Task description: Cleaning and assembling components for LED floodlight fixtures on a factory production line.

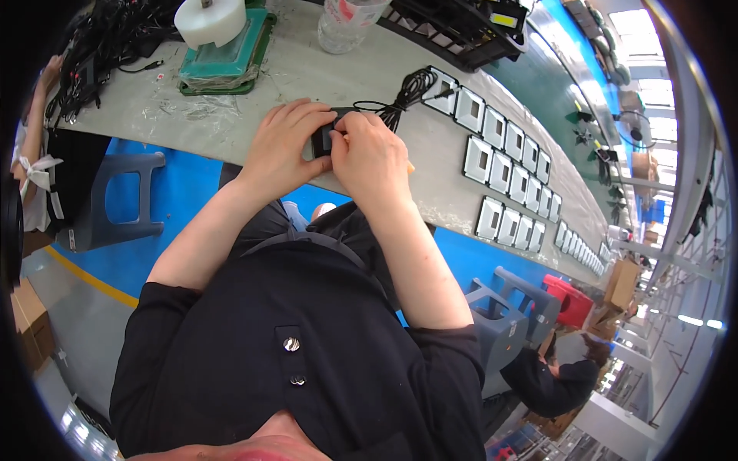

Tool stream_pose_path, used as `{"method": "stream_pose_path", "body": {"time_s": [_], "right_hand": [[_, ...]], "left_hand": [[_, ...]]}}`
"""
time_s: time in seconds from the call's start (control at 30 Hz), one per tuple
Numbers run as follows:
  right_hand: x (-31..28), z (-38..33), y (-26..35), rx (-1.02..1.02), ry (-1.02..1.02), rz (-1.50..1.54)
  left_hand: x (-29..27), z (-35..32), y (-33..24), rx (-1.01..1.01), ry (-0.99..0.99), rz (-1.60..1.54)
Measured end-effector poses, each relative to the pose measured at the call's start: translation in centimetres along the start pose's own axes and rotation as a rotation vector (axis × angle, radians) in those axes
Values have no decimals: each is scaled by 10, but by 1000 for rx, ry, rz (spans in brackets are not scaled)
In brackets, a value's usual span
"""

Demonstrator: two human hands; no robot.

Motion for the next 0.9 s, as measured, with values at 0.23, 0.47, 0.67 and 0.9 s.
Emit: {"method": "stream_pose_path", "body": {"time_s": [0.23, 0.47, 0.67, 0.9], "right_hand": [[-57, -5, -13, 2, 338, -220], [-146, -28, 11, -142, 775, 600], [-57, 16, -8, 356, 501, 535], [28, 37, 59, -69, 180, 483]], "left_hand": [[-6, 9, -3, 2, 101, 41], [-4, 2, 6, 89, 35, 12], [-60, -3, 17, -84, 84, -103], [-143, 13, 44, -387, 28, -149]]}}
Point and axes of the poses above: each hand's wrist, its own z-axis towards the middle knuckle, its own x-axis out of the palm, y = z × x, the point moved 1 cm from there along z, towards the middle knuckle, and after that the axes turned 11 degrees about -y, right-handed, at the moved point
